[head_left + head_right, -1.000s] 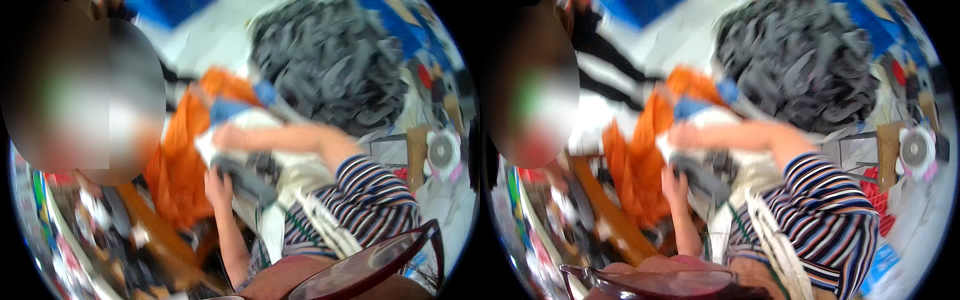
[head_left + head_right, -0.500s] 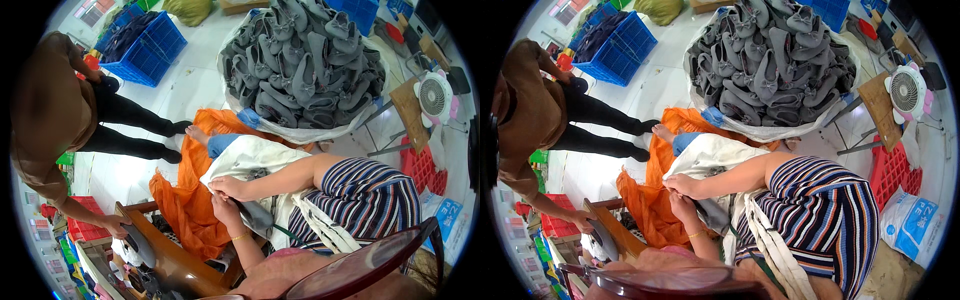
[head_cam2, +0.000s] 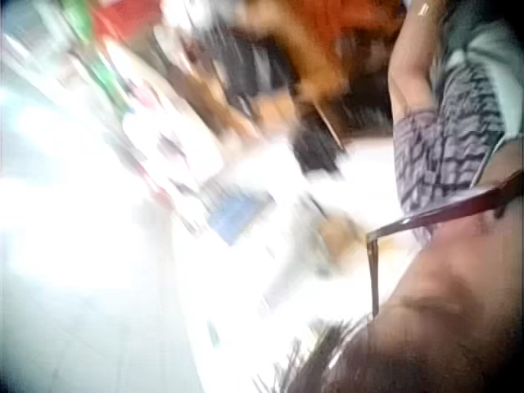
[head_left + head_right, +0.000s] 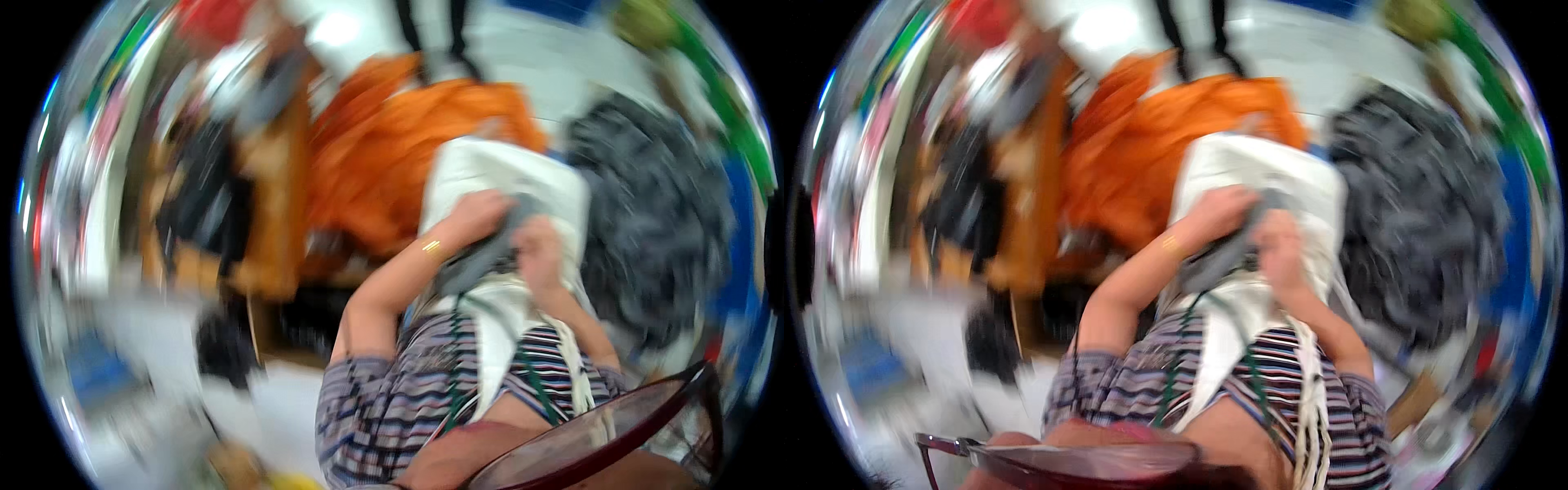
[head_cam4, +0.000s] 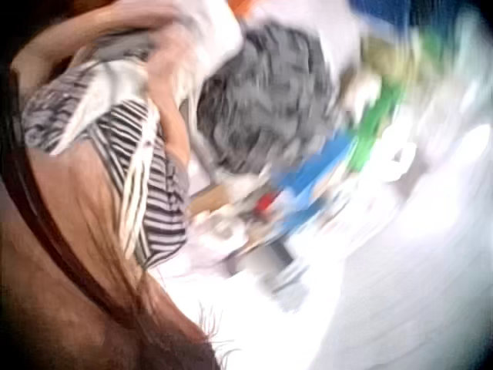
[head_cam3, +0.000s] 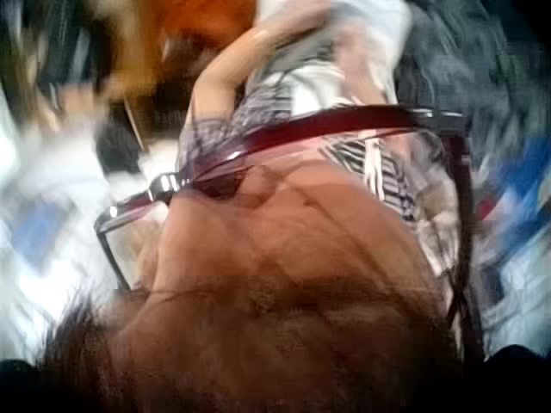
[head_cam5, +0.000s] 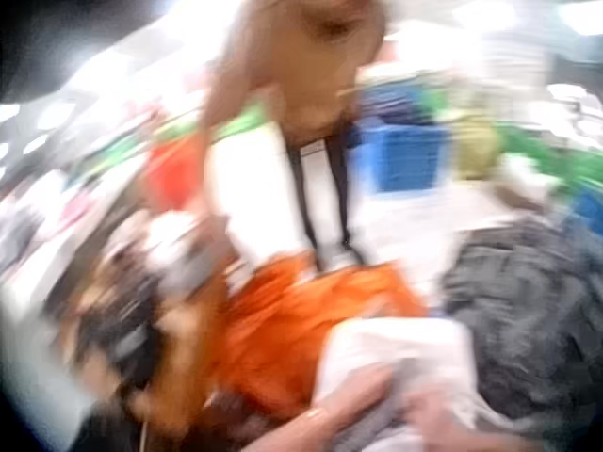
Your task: The person is sitting on the floor in a workshop, sewing grey slip-on shoes by hand. They use a needle and thread to stitch the edges of the shoes, occasionally picking up new shoes from a large pile nearby. The person works on one shoe at a time, manipulating the fabric and thread with both hands.
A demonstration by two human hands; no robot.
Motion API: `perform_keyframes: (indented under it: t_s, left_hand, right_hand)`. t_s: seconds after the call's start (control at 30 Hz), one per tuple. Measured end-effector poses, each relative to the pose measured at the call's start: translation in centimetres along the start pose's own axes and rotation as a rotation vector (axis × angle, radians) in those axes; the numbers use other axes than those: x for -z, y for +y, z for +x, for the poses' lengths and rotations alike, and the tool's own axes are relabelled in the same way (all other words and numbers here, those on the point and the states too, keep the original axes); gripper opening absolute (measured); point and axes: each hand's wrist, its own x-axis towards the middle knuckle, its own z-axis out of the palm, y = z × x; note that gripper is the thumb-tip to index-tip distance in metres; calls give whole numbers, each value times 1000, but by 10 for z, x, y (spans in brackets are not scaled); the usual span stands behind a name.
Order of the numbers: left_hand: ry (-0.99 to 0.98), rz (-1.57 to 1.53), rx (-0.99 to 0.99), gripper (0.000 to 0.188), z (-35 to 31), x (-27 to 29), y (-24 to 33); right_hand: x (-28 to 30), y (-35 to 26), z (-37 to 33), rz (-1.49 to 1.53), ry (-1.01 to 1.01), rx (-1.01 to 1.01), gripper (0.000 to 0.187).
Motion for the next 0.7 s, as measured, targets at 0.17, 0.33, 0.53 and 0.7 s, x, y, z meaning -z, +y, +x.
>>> perform_keyframes:
  t_s: [0.17,0.33,0.53,0.7]
  left_hand:
    - [-14,-171,-113,26,-2,-43,-4]
    - [-3,-128,-111,25,-7,-48,-3]
    - [-9,-24,-130,24,-5,-29,6]
    - [44,-67,-141,26,-7,-24,5]
  right_hand:
    - [22,-10,-21,150,44,-107,31]
    - [19,-14,-17,88,17,-113,30]
    - [11,-28,-27,98,-1,-143,29]
    - [5,-22,-31,7,-87,-64,26]
